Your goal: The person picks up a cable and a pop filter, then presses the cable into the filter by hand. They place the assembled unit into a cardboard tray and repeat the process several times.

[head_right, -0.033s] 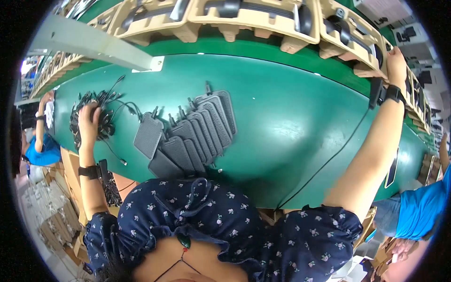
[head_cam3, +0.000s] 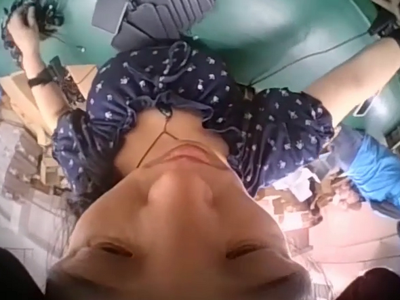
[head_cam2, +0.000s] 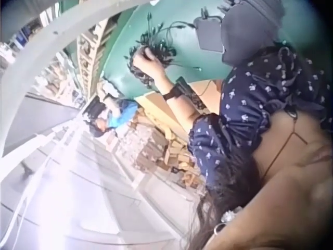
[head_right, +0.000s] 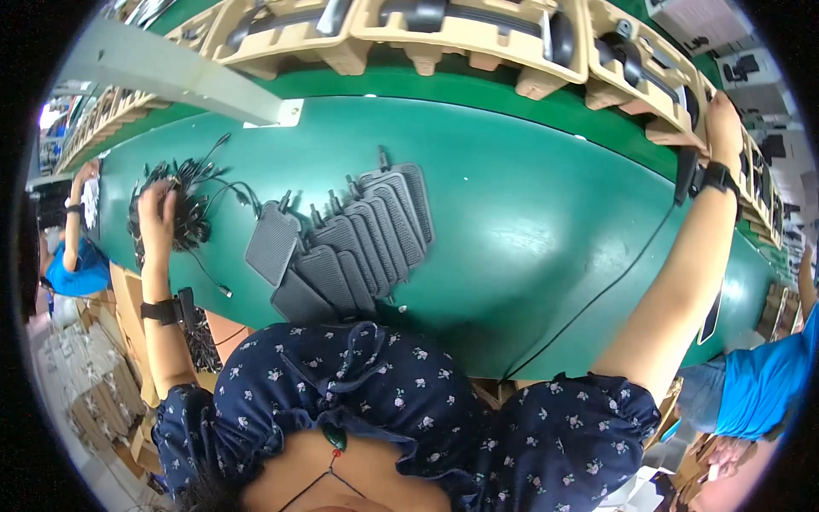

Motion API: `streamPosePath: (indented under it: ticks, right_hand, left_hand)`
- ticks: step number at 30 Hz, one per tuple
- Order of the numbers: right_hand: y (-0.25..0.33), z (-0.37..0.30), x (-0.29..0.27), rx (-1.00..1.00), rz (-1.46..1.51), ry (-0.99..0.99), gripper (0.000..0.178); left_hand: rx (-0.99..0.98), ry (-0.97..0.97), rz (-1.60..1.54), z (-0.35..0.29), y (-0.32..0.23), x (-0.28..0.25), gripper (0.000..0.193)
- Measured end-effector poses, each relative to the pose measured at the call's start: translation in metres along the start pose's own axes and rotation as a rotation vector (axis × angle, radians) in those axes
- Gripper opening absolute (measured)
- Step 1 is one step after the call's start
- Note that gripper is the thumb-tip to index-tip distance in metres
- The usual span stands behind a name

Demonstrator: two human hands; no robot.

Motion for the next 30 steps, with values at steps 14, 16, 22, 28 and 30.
streamPosePath:
  ticks: [14, 16, 22, 28, 30]
  right_hand:
    - [0.263, -0.138, -0.055, -0.686, 0.350, -0.178, 0.027]
    - [0.364, -0.217, -0.075, -0.963, 0.534, 0.052, 0.036]
    - [0.470, -0.375, -0.028, -1.369, 0.634, 0.641, 0.076]
    - [0.482, -0.409, 0.010, -1.446, 0.424, 0.764, 0.069]
    - [0.482, -0.413, 0.006, -1.454, 0.380, 0.762, 0.066]
  left_hand:
    - [-0.334, -0.037, -0.248, -0.024, 0.119, -0.002, 0.049]
    - [-0.351, -0.018, -0.369, -0.029, 0.117, 0.001, 0.048]
    - [-0.220, -0.100, -0.465, -0.048, 0.046, 0.002, 0.038]
    - [-0.175, 0.052, -0.578, -0.077, 0.005, -0.013, 0.048]
    - [-0.142, 0.053, -0.509, -0.080, -0.001, -0.026, 0.053]
Point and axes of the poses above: each hand's wrist, its own z-axis towards the middle knuckle, its own x-axis out of the palm, y = z × x, the point moved 9 cm from there along z, towards the middle knuckle, and after that the axes turned 7 degrees about z, right-handed, at the moved point
